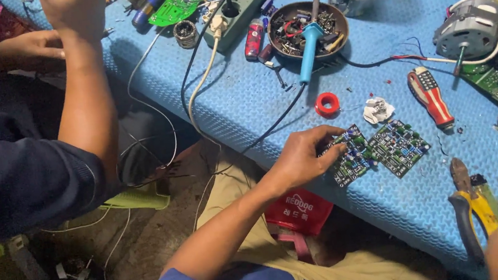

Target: Assembling and soldering various electronic components onto printed circuit boards at a repair station.

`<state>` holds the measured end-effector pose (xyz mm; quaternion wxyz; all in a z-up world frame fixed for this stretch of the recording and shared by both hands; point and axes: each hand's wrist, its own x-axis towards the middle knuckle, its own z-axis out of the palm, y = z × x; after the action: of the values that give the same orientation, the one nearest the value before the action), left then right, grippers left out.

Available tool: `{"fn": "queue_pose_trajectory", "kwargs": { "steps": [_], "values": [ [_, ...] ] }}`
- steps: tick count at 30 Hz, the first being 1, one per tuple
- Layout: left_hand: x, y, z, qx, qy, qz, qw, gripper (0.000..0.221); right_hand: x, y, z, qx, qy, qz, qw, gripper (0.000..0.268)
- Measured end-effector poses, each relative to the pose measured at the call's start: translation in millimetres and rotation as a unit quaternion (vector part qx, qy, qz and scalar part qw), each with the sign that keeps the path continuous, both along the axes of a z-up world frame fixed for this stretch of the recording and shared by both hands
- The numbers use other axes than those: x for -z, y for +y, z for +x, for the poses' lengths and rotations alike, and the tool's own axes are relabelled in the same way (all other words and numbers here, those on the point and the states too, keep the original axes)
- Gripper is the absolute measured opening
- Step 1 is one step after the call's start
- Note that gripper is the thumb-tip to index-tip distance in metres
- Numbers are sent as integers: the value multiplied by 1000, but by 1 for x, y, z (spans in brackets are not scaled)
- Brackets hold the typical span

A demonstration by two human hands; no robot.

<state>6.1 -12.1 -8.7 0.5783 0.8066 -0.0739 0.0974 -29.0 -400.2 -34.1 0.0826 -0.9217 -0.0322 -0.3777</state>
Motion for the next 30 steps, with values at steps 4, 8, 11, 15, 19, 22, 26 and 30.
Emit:
{"fn": "queue_pose_trajectory", "kwargs": {
  "steps": [4,8,11,15,19,22,26,30],
  "values": [
    [1,1,1,3,-13,1,1000,32,-33,62,-16,-120,45,177,976,11],
    [3,1,1,23,34,-22,999,31,-38,92,-18,-189,25,284,940,4],
    [3,2,2,16,50,-30,998,26,-47,113,-18,-191,32,366,910,7],
    [3,3,3,24,52,-30,998,25,-50,122,-14,-178,30,347,920,1],
    [4,3,2,22,65,-80,994,26,-32,115,1,-201,5,364,910,1],
    [2,4,0,22,62,-131,989,27,-25,113,6,-233,-27,341,910,5],
    [1,5,1,33,60,-145,987,27,-28,115,6,-238,-32,318,917,7],
    [-2,6,-1,42,63,-153,985,27,-30,117,5,-238,-32,303,922,8]
  ]
}}
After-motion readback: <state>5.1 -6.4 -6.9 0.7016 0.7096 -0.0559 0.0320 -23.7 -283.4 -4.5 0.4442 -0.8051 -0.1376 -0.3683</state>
